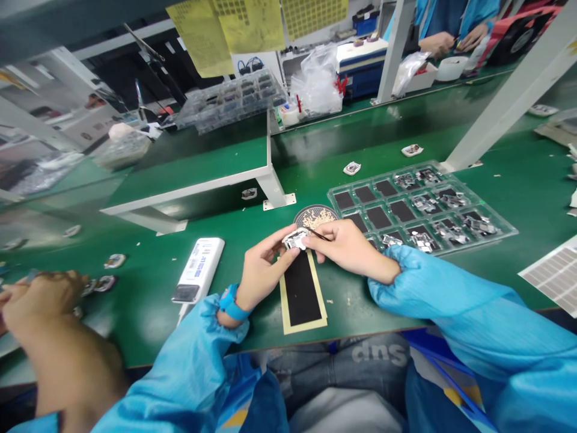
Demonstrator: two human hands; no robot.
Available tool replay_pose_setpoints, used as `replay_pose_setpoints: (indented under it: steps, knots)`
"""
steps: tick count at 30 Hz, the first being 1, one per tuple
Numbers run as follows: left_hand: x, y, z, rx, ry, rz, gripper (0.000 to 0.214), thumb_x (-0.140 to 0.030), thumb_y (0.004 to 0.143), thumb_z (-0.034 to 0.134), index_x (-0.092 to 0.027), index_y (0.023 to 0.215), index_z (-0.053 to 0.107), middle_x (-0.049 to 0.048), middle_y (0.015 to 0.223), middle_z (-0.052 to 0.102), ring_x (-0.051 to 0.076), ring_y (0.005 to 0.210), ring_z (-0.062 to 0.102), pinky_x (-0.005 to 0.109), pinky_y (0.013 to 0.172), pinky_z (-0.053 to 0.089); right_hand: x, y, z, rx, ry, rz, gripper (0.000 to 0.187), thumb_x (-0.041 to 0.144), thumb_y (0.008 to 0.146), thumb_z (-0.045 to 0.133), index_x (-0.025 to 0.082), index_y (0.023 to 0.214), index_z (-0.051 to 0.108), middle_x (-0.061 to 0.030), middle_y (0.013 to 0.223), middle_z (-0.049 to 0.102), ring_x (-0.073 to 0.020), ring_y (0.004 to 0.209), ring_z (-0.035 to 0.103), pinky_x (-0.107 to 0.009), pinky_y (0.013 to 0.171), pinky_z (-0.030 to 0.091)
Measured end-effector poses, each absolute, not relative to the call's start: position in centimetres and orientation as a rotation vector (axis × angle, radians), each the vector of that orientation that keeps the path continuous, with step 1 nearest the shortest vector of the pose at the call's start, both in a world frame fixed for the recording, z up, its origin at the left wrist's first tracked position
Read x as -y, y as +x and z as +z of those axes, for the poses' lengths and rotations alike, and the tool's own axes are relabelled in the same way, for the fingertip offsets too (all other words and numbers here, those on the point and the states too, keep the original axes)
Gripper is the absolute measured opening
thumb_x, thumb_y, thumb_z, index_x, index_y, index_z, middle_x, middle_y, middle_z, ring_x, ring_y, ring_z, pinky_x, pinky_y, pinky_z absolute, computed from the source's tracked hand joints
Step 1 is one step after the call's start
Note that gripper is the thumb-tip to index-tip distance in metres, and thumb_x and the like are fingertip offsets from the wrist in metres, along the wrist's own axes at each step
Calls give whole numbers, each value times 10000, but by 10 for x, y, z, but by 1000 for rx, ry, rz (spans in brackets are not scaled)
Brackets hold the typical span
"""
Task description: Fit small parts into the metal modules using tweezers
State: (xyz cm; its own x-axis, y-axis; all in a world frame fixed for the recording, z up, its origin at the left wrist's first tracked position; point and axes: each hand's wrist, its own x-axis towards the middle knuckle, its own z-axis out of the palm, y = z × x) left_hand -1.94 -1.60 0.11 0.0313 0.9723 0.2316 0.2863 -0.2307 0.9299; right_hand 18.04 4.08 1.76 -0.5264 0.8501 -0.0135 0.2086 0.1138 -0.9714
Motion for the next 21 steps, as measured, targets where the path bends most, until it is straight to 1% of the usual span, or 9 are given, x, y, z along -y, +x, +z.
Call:
replay_pose_setpoints:
  steps: [2,7,10,12,14,16,18,20,21]
  knots:
    - [16,-20,2,-1327,1711,1254,432,-290,881,717,-238,1309,684,65,1195,733,138,765,619,278,727,530,-41,180,16,1813,-1021,1437,478,559,877,663,177,595,614,13,536,614,-84,491,458,-251,518,343]
    - [16,-21,3,-1338,1851,1293,423,-271,893,706,-220,1313,684,83,1209,735,177,883,683,276,719,553,-41,180,15,1808,-1020,1396,479,575,866,669,176,605,628,9,542,626,-89,496,478,-247,504,341]
    - [17,-20,3,-1368,1839,1289,420,-286,886,717,-229,1301,693,78,1193,743,177,859,689,290,723,569,-41,179,14,1813,-1022,1380,463,556,871,672,177,608,629,13,536,619,-87,490,474,-247,501,347]
    - [17,-20,1,-1391,1771,1282,427,-298,870,736,-240,1292,700,65,1178,749,170,835,686,301,747,580,-41,178,12,1810,-1030,1365,431,533,864,691,177,629,628,14,540,616,-92,500,490,-247,511,369]
    - [16,-20,-2,-1369,1624,1282,441,-306,853,756,-248,1287,702,57,1185,748,175,867,696,315,806,591,-41,176,9,1767,-1043,1316,385,502,832,737,175,668,616,11,581,627,-102,535,527,-249,532,406]
    - [14,-20,-5,-1276,1440,1281,461,-303,836,775,-239,1286,701,63,1206,742,202,963,713,338,888,593,-41,174,6,1695,-1016,1278,322,449,791,790,176,770,622,-2,698,668,-125,630,603,-259,605,480]
    - [13,-19,-6,-1151,1283,1280,475,-286,813,798,-219,1274,705,77,1211,740,229,1045,715,359,951,586,-41,173,4,1630,-938,1292,317,390,768,819,181,918,633,-23,860,705,-156,783,671,-285,737,545]
    - [12,-18,-5,-1055,1181,1278,468,-263,796,815,-210,1250,713,83,1192,747,230,1048,723,362,963,587,-40,171,1,1594,-863,1346,351,350,771,818,183,1022,639,-41,971,717,-178,909,692,-316,855,560]
    - [12,-17,-5,-1023,1149,1279,455,-253,792,819,-211,1234,720,82,1177,752,223,1025,730,355,953,593,-40,170,1,1578,-846,1370,348,340,774,814,179,1032,645,-47,989,718,-184,935,693,-325,882,560]
